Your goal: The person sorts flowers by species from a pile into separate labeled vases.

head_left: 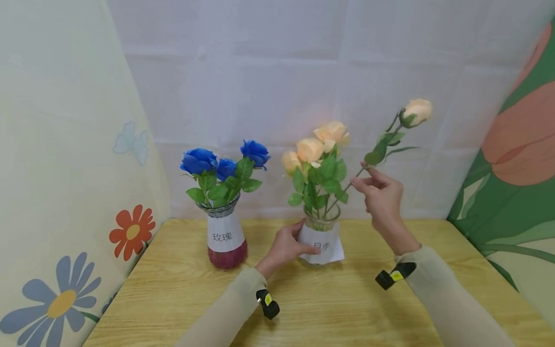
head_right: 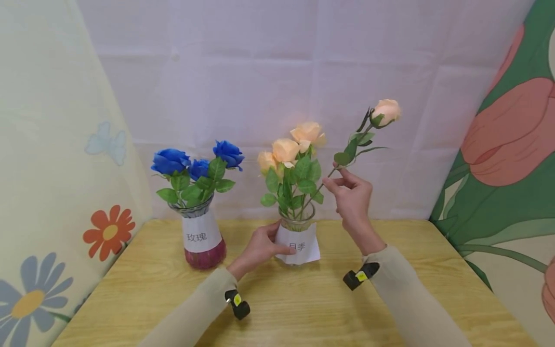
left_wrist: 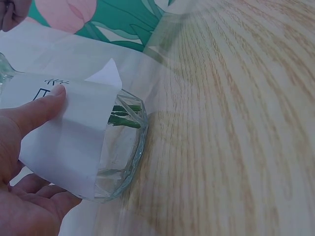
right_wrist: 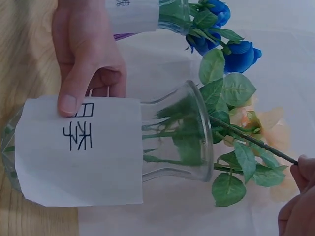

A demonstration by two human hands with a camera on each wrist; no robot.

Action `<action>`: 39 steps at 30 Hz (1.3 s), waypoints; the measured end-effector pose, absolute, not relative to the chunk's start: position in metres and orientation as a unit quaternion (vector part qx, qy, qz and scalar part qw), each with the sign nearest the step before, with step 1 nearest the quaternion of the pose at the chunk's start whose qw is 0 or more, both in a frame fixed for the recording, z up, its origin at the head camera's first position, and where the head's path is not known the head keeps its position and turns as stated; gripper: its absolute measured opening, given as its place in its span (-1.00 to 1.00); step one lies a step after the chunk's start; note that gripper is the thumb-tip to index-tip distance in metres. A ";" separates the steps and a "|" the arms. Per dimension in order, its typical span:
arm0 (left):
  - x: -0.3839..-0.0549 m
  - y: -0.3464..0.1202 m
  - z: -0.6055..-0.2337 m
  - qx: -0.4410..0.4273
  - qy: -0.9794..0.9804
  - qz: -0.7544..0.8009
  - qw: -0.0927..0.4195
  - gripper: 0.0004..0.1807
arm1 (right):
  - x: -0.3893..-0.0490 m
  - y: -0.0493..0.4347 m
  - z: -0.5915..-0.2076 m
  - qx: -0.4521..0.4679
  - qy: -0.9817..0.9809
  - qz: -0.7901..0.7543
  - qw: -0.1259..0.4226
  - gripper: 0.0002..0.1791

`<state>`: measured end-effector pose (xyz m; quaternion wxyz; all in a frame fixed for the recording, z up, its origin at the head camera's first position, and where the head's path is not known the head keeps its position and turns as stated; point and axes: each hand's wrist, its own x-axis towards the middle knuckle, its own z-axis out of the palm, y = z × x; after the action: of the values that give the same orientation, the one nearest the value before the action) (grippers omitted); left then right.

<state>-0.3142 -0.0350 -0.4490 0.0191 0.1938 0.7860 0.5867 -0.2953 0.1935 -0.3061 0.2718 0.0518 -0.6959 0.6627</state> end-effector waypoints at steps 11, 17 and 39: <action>-0.316 -0.035 -0.450 0.199 0.785 0.586 0.015 0.01 | -0.303 0.180 -0.341 0.096 -0.764 0.584 0.259 -0.46; -0.315 -0.036 -0.450 0.203 0.787 0.582 0.010 -0.01 | -0.299 0.176 -0.358 0.125 -0.824 0.500 0.237 -0.55; -0.316 -0.041 -0.451 0.199 0.784 0.588 0.021 0.18 | -0.203 0.213 -0.409 0.070 -0.871 0.472 0.118 -0.82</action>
<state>-0.3159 -0.0414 -0.4514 0.0210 0.1990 0.7837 0.5880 -0.2031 0.2130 -0.4089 0.1180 0.0703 -0.8710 0.4718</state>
